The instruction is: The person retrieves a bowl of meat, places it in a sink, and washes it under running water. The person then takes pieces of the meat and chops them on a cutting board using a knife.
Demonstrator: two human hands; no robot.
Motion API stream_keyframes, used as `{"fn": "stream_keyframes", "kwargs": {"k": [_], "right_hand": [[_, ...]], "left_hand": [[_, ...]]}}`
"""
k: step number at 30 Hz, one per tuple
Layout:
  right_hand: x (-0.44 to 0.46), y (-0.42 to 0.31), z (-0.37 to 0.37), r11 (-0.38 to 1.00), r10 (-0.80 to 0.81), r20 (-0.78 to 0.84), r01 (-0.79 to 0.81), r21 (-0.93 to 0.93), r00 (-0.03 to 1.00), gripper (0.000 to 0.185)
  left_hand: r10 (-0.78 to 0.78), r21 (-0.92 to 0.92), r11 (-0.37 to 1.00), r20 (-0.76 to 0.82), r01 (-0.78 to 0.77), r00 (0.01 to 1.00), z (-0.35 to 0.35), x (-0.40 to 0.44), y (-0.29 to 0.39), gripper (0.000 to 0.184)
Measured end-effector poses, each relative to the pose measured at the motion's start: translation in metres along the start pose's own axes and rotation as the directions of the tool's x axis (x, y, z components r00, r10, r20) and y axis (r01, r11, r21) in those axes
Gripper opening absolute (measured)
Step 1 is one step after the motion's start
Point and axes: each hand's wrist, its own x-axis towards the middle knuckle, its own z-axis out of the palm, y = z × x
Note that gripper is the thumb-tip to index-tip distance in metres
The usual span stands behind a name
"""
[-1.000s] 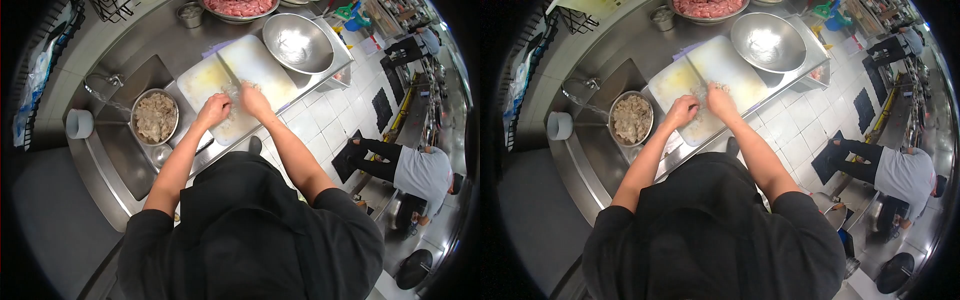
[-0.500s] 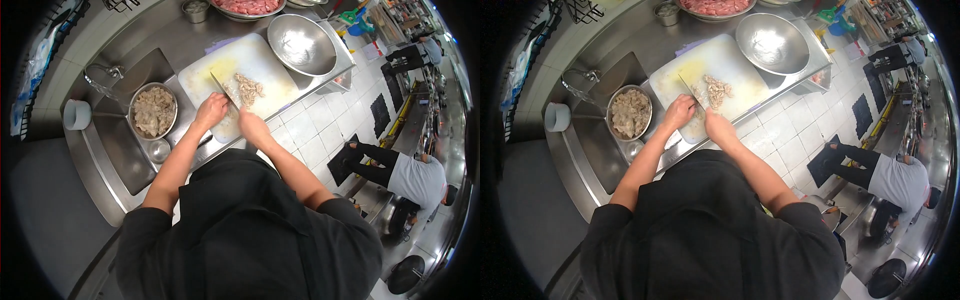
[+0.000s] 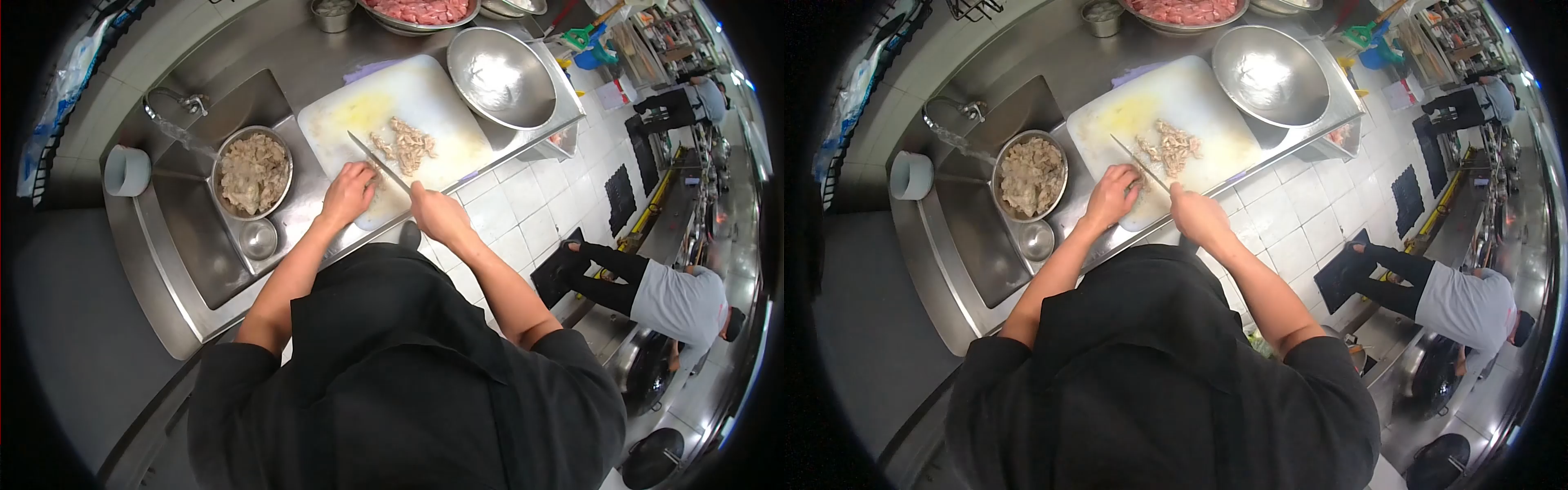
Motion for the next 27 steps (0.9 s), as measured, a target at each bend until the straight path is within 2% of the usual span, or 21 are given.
{"fn": "stream_keyframes", "kwargs": {"k": [6,9,11,14,18,20,21,23,24,25,27], "right_hand": [[-0.017,-0.003,-0.015,0.997,0.006,0.138,0.004,-0.071,0.99,0.016],[0.01,0.002,0.018,0.995,-0.024,0.089,0.033,-0.091,0.996,0.016],[0.05,-0.001,0.038,0.994,-0.105,-0.049,0.105,0.001,0.993,0.017],[0.074,-0.017,0.022,0.995,-0.082,-0.004,0.082,0.057,0.997,0.016],[0.037,-0.025,0.002,0.996,-0.036,-0.018,0.038,0.087,0.999,0.017],[0.011,-0.027,-0.002,1.0,0.013,0.096,-0.014,0.019,0.995,0.02],[0.007,-0.026,0.005,1.0,0.012,0.101,-0.013,0.015,0.995,0.02],[0.009,-0.018,0.032,0.999,0.039,0.088,-0.041,0.026,0.995,0.02],[0.023,-0.019,0.047,0.998,0.036,0.003,-0.036,0.045,0.999,0.019],[0.042,-0.021,0.05,0.998,0.036,0.005,-0.037,0.046,0.999,0.019],[0.072,-0.026,0.049,0.989,-0.039,-0.066,0.048,0.138,0.997,0.018]], "left_hand": [[0.119,0.049,0.991,0.046,-0.122,0.992,0.005,-0.001,-0.021,0.018],[0.134,0.052,0.989,0.078,-0.138,0.988,0.005,-0.003,-0.028,0.02],[0.15,0.043,0.987,0.059,-0.152,0.987,0.008,-0.003,-0.03,0.02],[0.136,0.01,0.991,0.05,-0.136,0.989,0.003,-0.005,-0.024,0.019],[0.128,-0.026,0.991,0.001,-0.128,0.992,0.002,-0.006,-0.025,0.019],[0.129,-0.014,0.992,0.009,-0.129,0.992,0.002,-0.007,-0.024,0.019],[0.14,0.003,0.99,0.019,-0.14,0.99,0.001,-0.007,-0.023,0.018],[0.133,0.009,0.991,0.036,-0.133,0.99,0.003,-0.009,-0.029,0.02],[0.129,0.017,0.991,0.058,-0.13,0.99,0.004,-0.01,-0.032,0.022],[0.128,0.017,0.991,0.058,-0.129,0.99,0.004,-0.009,-0.033,0.022],[0.133,-0.008,0.991,0.087,-0.133,0.987,0.001,-0.01,-0.034,0.022]]}}
